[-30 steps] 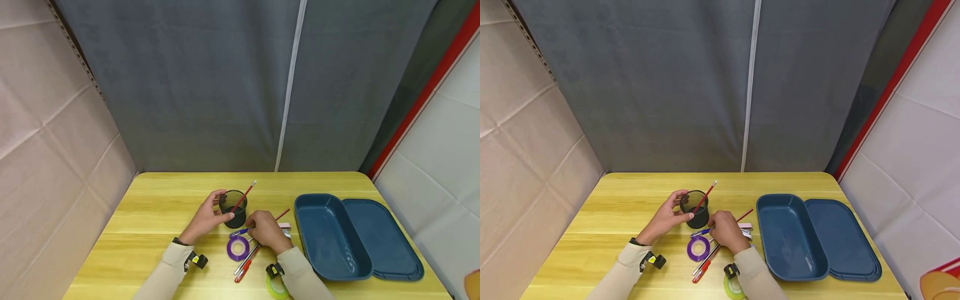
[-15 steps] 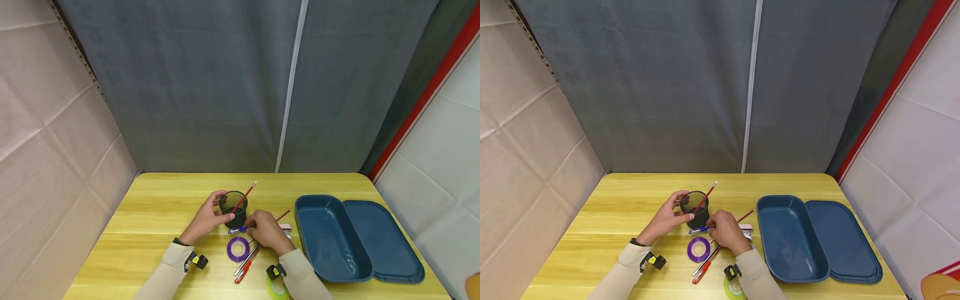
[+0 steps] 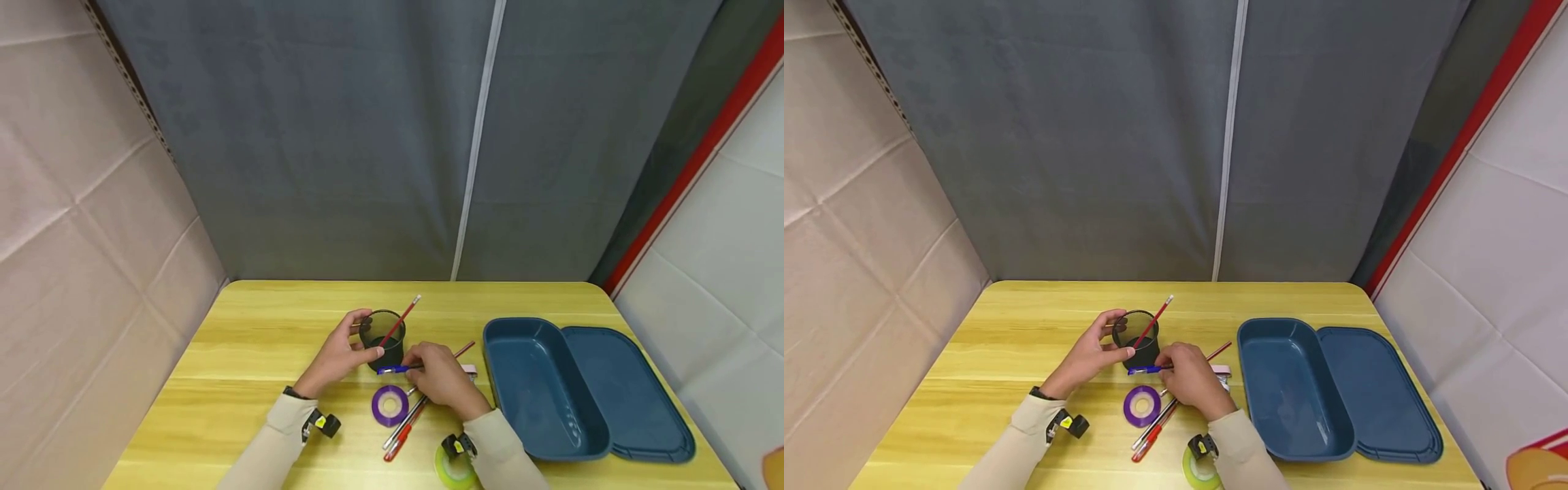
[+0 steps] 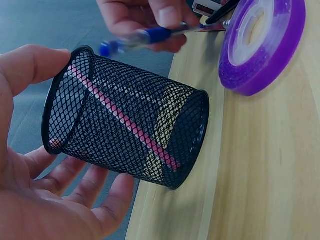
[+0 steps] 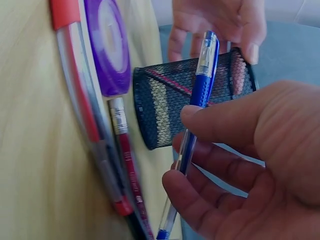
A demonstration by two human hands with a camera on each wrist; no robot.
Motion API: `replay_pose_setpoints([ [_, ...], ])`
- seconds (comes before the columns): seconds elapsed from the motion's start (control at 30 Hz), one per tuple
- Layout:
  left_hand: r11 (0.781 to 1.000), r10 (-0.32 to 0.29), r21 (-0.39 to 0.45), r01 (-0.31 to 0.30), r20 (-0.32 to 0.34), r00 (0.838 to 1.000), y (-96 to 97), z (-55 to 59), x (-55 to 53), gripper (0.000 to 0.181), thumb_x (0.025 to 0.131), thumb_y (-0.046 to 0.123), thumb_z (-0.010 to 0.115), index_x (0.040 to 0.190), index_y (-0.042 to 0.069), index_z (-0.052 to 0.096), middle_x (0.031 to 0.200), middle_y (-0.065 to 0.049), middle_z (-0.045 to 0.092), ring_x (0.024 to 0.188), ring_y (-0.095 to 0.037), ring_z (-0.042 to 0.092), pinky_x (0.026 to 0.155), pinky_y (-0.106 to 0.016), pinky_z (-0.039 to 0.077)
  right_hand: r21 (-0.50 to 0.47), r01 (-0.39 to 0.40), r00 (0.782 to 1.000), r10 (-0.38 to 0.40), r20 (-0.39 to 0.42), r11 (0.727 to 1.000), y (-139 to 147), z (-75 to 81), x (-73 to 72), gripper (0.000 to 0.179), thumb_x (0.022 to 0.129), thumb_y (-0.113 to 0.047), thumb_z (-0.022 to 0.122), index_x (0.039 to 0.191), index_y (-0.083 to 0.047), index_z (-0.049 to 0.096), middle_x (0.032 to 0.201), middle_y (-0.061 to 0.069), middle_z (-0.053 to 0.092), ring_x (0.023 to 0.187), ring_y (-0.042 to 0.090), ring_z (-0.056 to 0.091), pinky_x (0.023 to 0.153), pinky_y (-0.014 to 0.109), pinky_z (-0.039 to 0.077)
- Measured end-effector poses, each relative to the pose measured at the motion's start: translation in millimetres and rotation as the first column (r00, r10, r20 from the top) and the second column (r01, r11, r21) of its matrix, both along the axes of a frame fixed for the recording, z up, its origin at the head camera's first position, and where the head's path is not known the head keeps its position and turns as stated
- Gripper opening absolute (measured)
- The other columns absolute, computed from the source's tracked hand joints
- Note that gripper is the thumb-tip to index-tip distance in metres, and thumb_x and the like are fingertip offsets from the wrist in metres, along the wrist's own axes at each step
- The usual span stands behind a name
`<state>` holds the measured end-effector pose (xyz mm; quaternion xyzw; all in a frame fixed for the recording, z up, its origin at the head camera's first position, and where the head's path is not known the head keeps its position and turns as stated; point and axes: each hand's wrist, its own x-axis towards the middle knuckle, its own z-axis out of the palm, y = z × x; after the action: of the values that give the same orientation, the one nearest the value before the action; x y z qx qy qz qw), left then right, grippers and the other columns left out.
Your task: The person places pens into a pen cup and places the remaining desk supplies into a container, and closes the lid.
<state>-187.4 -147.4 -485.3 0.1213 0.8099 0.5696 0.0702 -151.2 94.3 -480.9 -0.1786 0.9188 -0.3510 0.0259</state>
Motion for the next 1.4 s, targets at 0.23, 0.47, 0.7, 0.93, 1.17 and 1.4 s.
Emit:
replay_pose_setpoints([
  [0.23, 1.000, -0.003, 0.011, 0.003, -0.009, 1.000, -0.1, -0.9, 1.0, 0.083, 0.088, 0.025, 0.087, 0.158, 0.019, 0.043, 0.158, -0.012, 0.048, 0.142, -0.041, 0.050, 0.112, -0.056, 0.050, -0.027, 0.005, 0.999, -0.006, -0.042, 1.000, 4, 11.7, 5.7, 0.015, 0.092, -0.003, 0.076, 0.097, -0.017, 0.075, 0.096, -0.004, 0.071, 0.087, 0.012, 0.062, 0.079, 0.034, 0.055],
  [0.47, 1.000, 0.015, 0.003, -0.015, -0.006, 1.000, 1.4, -2.5, 1.4, 0.080, 0.086, 0.024, 0.088, 0.155, 0.025, 0.047, 0.156, -0.009, 0.051, 0.141, -0.038, 0.051, 0.112, -0.054, 0.050, -0.059, 0.038, 0.995, -0.043, -0.085, 0.998, 9, 26.5, 13.5, 0.017, 0.094, -0.005, 0.077, 0.099, -0.020, 0.074, 0.101, -0.005, 0.075, 0.093, 0.012, 0.068, 0.083, 0.034, 0.058],
  [0.7, 1.000, 0.013, -0.009, -0.013, -0.008, 1.000, 1.9, -4.8, 0.4, 0.082, 0.087, 0.027, 0.088, 0.157, 0.023, 0.045, 0.158, -0.008, 0.049, 0.142, -0.037, 0.050, 0.113, -0.054, 0.050, -0.109, 0.062, 0.992, -0.073, -0.103, 0.992, 13, 40.5, 15.4, 0.015, 0.096, -0.008, 0.077, 0.102, -0.021, 0.074, 0.102, -0.005, 0.075, 0.094, 0.011, 0.068, 0.081, 0.032, 0.059],
  [0.93, 1.000, 0.005, -0.009, -0.005, -0.014, 1.000, 1.1, -5.5, -1.5, 0.085, 0.087, 0.027, 0.087, 0.159, 0.020, 0.043, 0.158, -0.009, 0.049, 0.141, -0.038, 0.050, 0.113, -0.055, 0.050, -0.175, 0.046, 0.987, -0.072, -0.143, 0.983, 12, 52.7, 13.1, 0.015, 0.097, -0.007, 0.076, 0.104, -0.020, 0.075, 0.102, -0.005, 0.076, 0.097, 0.014, 0.070, 0.081, 0.030, 0.060],
  [1.17, 1.000, -0.013, 0.009, 0.013, -0.010, 1.000, 0.1, -4.6, -2.7, 0.083, 0.088, 0.026, 0.086, 0.159, 0.019, 0.043, 0.159, -0.015, 0.048, 0.143, -0.040, 0.049, 0.114, -0.057, 0.048, -0.230, 0.079, 0.982, -0.115, -0.150, 0.970, 8, 60.6, 8.0, 0.016, 0.096, -0.009, 0.077, 0.107, -0.020, 0.075, 0.103, -0.004, 0.076, 0.098, 0.013, 0.070, 0.079, 0.027, 0.059],
  [1.4, 0.999, -0.026, 0.018, 0.026, -0.007, 1.000, -0.7, -3.7, -1.9, 0.083, 0.089, 0.027, 0.086, 0.159, 0.017, 0.042, 0.158, -0.018, 0.048, 0.143, -0.040, 0.048, 0.115, -0.058, 0.047, -0.286, 0.083, 0.979, -0.133, -0.158, 0.955, 4, 69.4, 3.2, 0.015, 0.098, -0.010, 0.076, 0.111, -0.017, 0.075, 0.106, -0.001, 0.077, 0.100, 0.016, 0.071, 0.087, 0.040, 0.062],
])
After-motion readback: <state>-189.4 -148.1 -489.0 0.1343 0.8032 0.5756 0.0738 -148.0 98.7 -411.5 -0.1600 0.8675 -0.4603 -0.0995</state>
